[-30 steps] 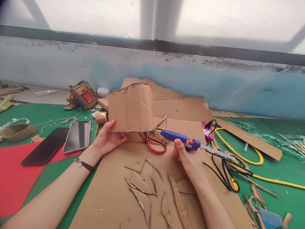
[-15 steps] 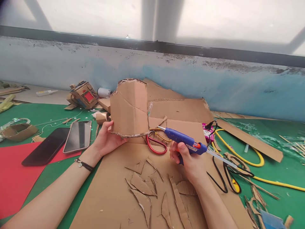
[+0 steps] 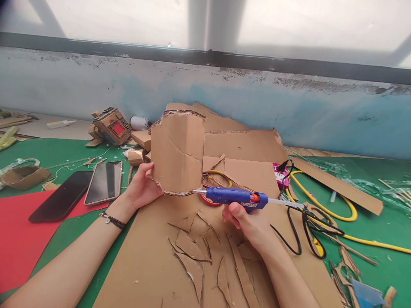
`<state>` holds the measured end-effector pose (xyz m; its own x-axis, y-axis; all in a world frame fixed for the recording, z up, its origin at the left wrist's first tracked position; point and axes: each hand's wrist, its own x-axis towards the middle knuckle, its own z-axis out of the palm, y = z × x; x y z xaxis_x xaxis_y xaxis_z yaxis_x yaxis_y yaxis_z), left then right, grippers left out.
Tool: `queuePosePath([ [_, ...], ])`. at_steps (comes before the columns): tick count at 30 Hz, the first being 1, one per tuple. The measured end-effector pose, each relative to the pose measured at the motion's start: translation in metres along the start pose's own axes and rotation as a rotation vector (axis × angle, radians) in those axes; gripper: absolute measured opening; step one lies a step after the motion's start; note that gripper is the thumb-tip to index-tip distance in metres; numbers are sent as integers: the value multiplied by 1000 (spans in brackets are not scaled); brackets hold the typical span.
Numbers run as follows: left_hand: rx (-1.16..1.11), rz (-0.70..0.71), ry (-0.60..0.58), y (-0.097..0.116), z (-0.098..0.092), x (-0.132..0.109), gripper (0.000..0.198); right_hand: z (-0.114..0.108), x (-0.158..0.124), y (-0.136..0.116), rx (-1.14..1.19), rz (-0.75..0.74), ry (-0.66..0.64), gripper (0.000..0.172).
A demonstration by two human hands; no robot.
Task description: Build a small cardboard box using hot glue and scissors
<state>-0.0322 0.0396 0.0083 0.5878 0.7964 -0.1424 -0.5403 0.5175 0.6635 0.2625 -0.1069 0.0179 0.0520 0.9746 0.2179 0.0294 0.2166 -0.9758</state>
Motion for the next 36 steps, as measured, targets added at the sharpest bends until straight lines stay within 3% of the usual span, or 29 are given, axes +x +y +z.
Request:
queuePosePath([
  [8, 21, -3, -31, 0, 1, -1, 46, 4, 1, -4, -4, 7, -5, 70],
  [22, 43, 4, -50, -1, -1, 0, 48, -12, -8, 11, -30, 91, -40, 69],
  [36, 31, -2, -52, 0, 1, -1, 46, -14, -2, 10, -7, 46, -14, 68],
])
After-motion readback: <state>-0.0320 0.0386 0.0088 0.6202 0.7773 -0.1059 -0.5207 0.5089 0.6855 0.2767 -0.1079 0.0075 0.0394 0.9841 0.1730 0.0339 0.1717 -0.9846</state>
